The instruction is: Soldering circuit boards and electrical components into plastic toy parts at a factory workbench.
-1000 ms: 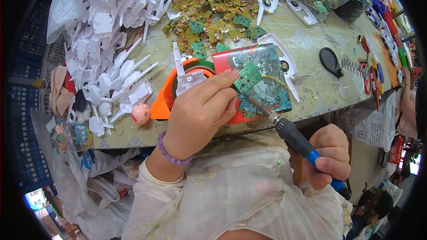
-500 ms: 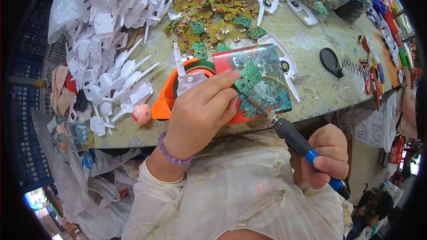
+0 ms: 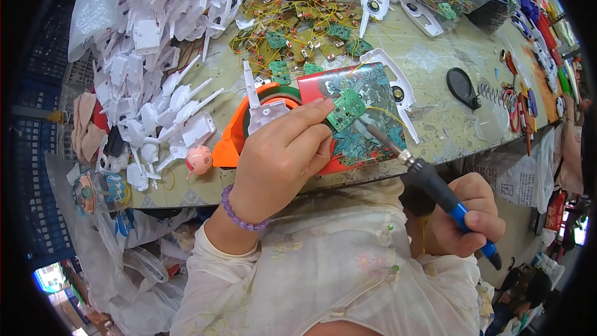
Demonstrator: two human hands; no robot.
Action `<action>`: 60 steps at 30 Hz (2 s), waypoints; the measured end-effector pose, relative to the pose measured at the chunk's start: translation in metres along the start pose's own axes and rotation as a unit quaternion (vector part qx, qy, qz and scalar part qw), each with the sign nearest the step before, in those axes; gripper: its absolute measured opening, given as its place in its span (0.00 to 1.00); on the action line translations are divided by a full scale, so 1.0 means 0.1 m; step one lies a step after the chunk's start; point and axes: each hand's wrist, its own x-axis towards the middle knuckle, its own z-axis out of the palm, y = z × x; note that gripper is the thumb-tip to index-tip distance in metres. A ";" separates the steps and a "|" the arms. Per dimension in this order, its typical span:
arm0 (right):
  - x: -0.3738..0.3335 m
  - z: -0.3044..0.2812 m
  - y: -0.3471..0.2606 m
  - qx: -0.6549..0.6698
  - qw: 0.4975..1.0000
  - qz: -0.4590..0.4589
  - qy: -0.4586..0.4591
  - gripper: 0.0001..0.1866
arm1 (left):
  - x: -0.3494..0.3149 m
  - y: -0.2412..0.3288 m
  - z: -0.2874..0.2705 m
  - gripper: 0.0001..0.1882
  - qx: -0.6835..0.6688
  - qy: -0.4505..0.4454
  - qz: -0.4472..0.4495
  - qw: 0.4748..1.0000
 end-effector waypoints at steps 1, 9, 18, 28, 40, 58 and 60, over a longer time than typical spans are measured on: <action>-0.01 -0.02 0.00 0.000 1.000 -0.001 0.000 0.17 | 0.00 0.00 0.00 0.07 -0.001 -0.001 0.001 1.000; -0.04 -0.14 -0.14 -0.061 0.989 0.126 0.039 0.18 | 0.03 -0.01 -0.03 0.10 0.020 0.014 0.037 0.999; -0.11 -0.29 -0.09 -0.025 0.981 0.166 0.097 0.18 | -0.10 0.04 -0.36 0.13 0.002 -0.102 0.033 0.994; -0.03 0.03 0.04 0.018 0.964 0.243 0.107 0.18 | -0.12 0.04 -0.33 0.09 0.110 -0.106 0.072 0.986; 0.35 0.71 0.21 0.316 0.718 0.597 0.170 0.18 | -0.11 0.08 -0.03 0.08 -0.064 0.062 -0.063 0.994; 0.27 0.85 0.17 0.318 0.731 0.588 0.136 0.17 | 0.01 0.03 -0.10 0.09 -0.040 0.003 -0.023 0.999; 0.26 0.85 0.18 0.329 0.729 0.584 0.138 0.17 | 0.03 0.03 -0.10 0.09 -0.038 -0.006 -0.026 0.999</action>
